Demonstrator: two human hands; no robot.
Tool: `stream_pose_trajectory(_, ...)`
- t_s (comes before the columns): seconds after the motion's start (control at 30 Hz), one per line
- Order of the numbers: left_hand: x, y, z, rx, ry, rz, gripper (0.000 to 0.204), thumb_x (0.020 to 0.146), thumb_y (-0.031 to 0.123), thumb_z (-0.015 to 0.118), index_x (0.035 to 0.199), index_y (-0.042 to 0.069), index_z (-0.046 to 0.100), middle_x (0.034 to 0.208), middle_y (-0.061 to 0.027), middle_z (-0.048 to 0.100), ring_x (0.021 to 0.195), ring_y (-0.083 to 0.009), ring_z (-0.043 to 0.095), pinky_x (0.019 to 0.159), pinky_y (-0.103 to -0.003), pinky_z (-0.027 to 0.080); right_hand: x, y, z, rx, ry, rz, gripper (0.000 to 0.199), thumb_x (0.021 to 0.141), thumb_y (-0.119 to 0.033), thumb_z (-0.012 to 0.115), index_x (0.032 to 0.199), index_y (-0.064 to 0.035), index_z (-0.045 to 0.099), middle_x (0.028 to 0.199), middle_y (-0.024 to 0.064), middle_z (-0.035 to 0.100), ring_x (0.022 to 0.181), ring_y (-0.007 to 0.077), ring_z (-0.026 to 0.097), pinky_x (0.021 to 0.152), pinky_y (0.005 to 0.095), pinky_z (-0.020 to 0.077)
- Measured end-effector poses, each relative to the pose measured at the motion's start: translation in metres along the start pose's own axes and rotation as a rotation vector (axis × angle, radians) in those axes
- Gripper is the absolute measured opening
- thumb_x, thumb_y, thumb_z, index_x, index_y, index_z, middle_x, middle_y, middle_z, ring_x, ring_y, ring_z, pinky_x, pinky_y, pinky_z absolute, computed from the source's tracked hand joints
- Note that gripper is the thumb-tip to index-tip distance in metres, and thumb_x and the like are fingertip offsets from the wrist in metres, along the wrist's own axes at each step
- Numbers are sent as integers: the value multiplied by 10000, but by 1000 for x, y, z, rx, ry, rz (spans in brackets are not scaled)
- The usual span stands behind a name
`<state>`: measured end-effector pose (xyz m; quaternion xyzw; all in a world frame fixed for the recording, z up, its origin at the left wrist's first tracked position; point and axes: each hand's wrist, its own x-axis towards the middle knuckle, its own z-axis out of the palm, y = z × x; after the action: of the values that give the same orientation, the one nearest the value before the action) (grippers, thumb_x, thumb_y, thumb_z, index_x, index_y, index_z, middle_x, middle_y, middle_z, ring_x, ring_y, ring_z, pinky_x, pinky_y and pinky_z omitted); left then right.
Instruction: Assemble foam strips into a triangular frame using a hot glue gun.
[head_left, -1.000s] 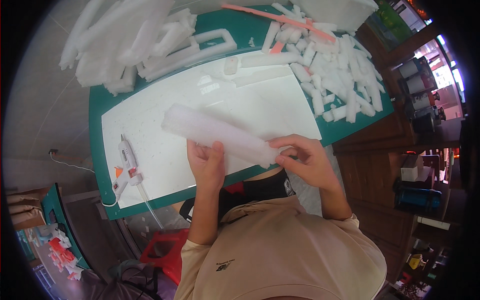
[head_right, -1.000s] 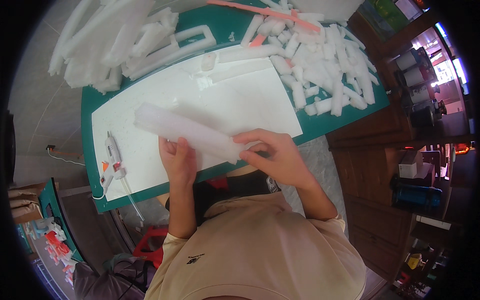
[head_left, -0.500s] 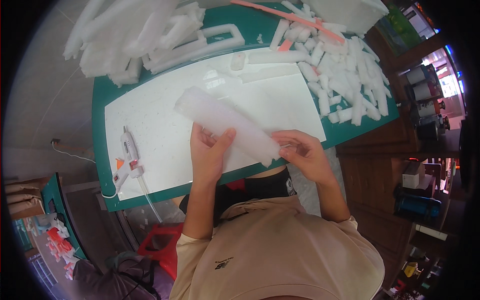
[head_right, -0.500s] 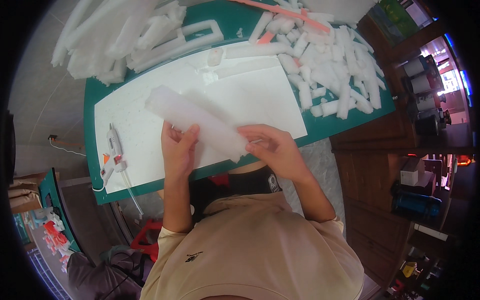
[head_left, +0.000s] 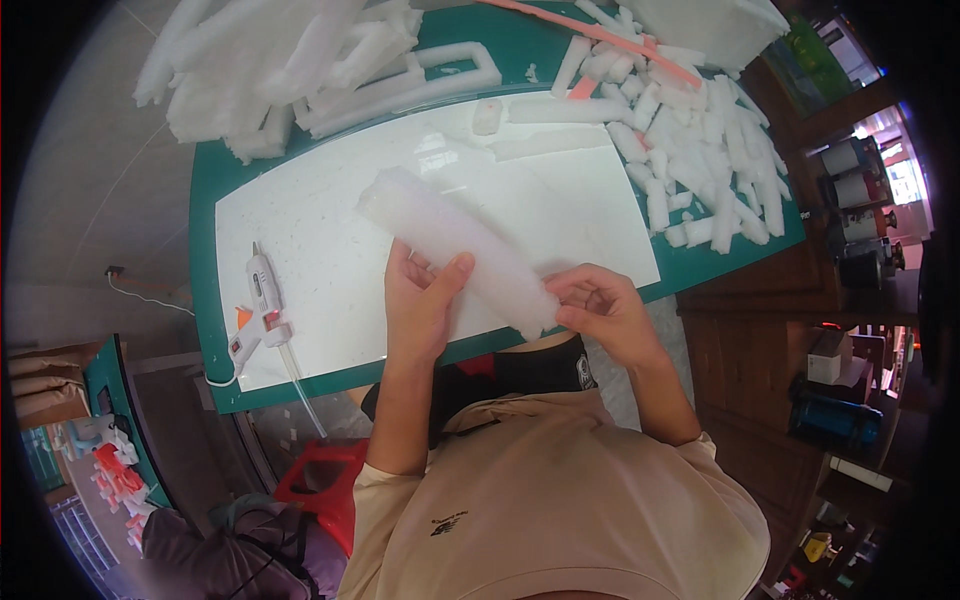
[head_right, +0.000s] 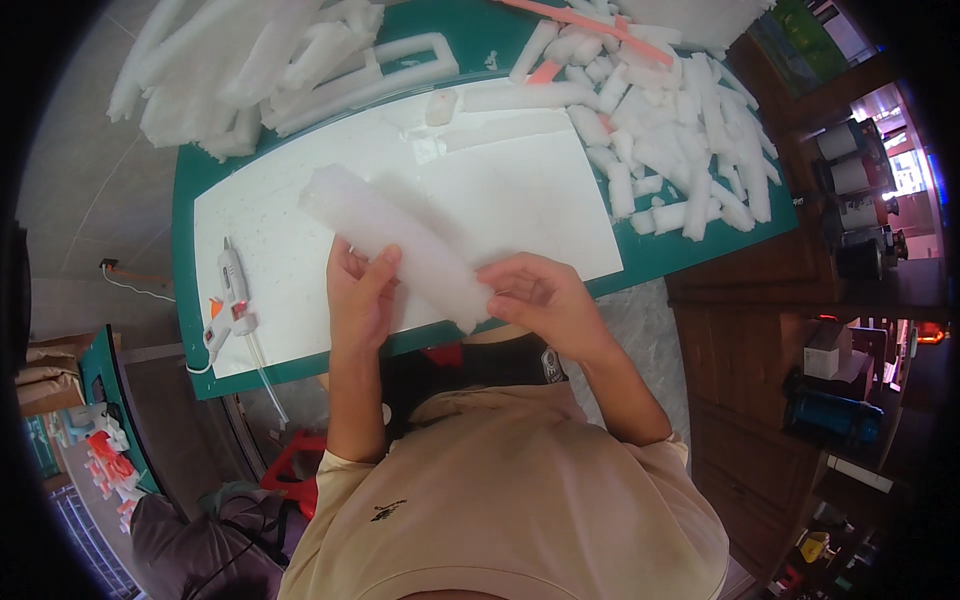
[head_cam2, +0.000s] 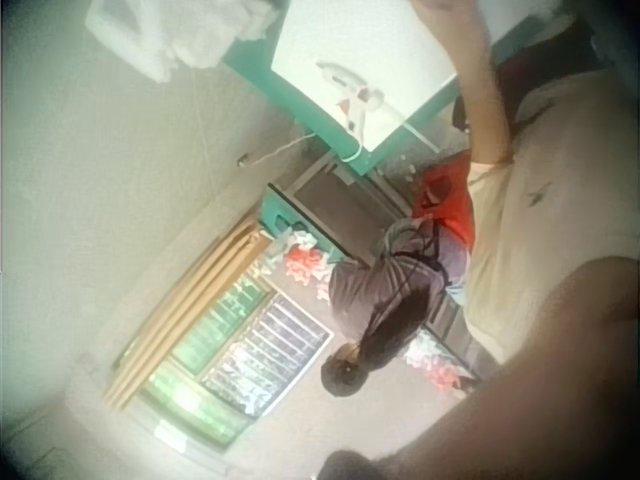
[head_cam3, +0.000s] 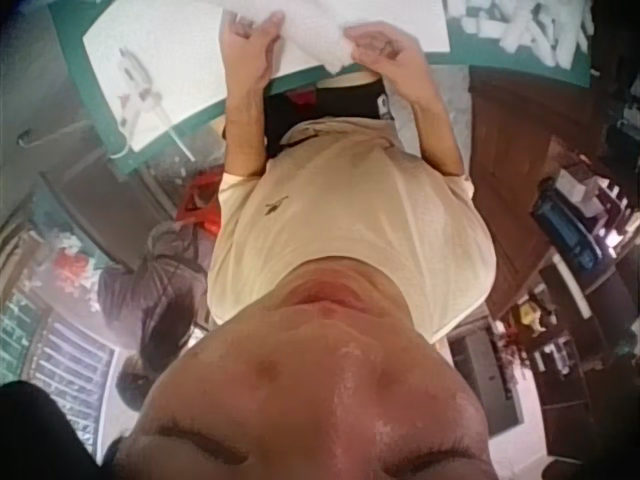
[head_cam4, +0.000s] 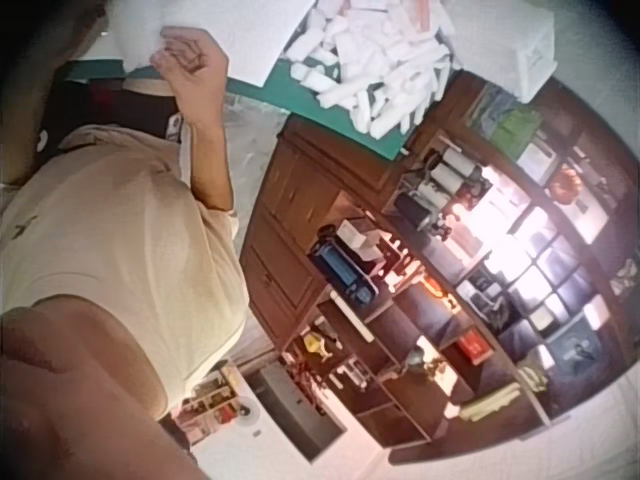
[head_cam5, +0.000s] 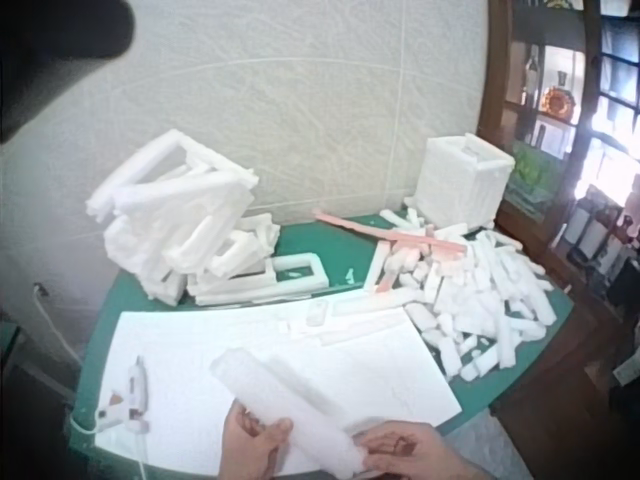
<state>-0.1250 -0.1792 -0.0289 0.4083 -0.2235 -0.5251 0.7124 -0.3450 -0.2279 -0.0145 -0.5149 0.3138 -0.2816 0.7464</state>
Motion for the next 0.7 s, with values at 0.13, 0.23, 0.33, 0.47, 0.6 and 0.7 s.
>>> stream_pose_trajectory(0.13, -1, -1, -2, -82, -34, -23, 606, 815, -27, 676, 1335, -30, 363, 1209, -172, 549, 1113, -246, 566, 962, -377, 467, 1, 12, -4, 213, -73, 5, 253, 834, 27, 677, 1077, 12, 607, 1190, 125, 595, 1108, 200, 576, 915, 342, 499)
stream_pose_trajectory(0.23, -2, -1, -2, -111, -40, -32, 612, 814, -35, 675, 1339, -27, 360, 1217, -169, 547, 1120, -240, 566, 974, -373, 460, 4, 24, 2, 425, -171, -32, 257, 833, -5, 693, 1074, -4, 602, 1281, 147, 537, 1171, 240, 543, 921, 378, 503)
stream_pose_trajectory(0.33, -3, -2, -1, -177, -78, -64, 612, 817, -42, 672, 1341, -21, 358, 1216, -155, 557, 1130, -224, 560, 984, -366, 449, 4, 31, 5, 556, -246, -29, 329, 841, -43, 700, 1140, -13, 566, 1338, 163, 490, 1212, 276, 514, 948, 414, 491)
stream_pose_trajectory(0.47, -4, -2, -3, -168, -91, -72, 609, 819, -37, 674, 1341, -18, 361, 1216, -151, 559, 1131, -223, 559, 985, -365, 446, 0, 31, 1, 574, -219, 24, 571, 852, -73, 693, 1350, -27, 419, 1364, 183, 466, 1246, 306, 486, 996, 447, 455)
stream_pose_trajectory(0.6, -4, -5, -4, -187, -125, -112, 611, 821, -32, 675, 1344, -15, 359, 1218, -149, 559, 1135, -216, 555, 986, -362, 441, 3, 34, -2, 511, -302, 39, 695, 853, -102, 701, 1430, -31, 320, 1391, 197, 438, 1253, 332, 485, 980, 460, 459)
stream_pose_trajectory(0.7, -2, -5, -4, -195, -136, -119, 613, 821, -31, 674, 1346, -15, 358, 1215, -147, 561, 1139, -215, 553, 985, -360, 440, 7, 33, -3, 525, -384, 32, 717, 860, -134, 701, 1444, -28, 297, 1403, 212, 419, 1236, 360, 504, 960, 458, 469)
